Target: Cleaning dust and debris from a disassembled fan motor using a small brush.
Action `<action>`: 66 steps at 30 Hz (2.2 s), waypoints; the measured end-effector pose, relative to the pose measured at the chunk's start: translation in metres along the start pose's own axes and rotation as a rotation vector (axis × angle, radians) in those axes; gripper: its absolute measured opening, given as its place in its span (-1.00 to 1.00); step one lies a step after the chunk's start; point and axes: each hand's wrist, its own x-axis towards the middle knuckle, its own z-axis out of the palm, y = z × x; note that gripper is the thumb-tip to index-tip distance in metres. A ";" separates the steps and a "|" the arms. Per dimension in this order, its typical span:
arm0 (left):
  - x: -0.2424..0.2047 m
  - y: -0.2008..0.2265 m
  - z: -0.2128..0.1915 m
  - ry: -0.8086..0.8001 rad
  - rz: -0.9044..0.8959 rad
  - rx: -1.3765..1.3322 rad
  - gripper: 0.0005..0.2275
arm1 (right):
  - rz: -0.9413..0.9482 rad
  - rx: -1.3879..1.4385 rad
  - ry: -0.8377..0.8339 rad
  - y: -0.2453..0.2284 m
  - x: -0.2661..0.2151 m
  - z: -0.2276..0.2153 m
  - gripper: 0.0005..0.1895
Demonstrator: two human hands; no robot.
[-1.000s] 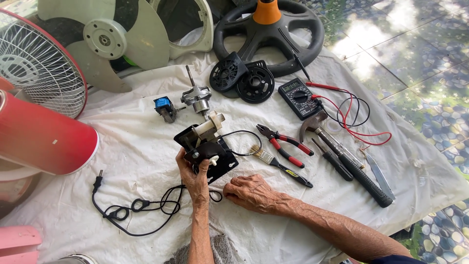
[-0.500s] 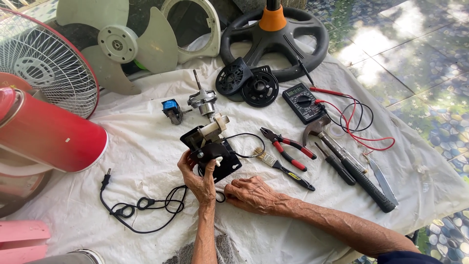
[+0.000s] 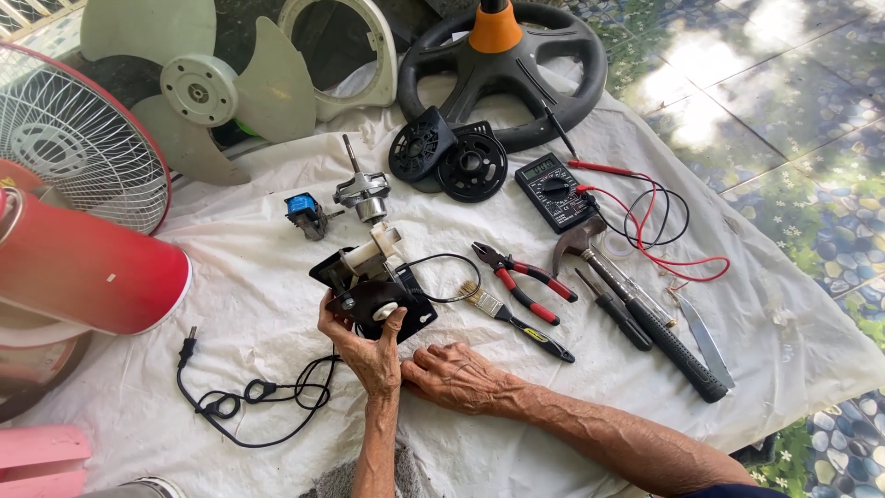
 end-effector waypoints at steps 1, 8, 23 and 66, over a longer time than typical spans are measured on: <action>0.001 0.004 0.002 0.008 0.000 -0.002 -0.17 | -0.005 0.002 0.017 0.000 0.000 0.000 -0.88; 0.006 0.008 0.021 0.178 0.051 0.198 -0.02 | -0.007 0.008 0.050 0.004 -0.004 0.008 -0.91; 0.027 0.040 0.005 0.233 -0.202 -0.009 -0.31 | 0.008 -0.089 0.060 0.001 -0.001 0.000 -0.93; 0.025 -0.088 -0.035 0.102 -0.205 -0.439 -0.12 | 0.072 -0.003 0.017 0.007 -0.003 0.005 -0.94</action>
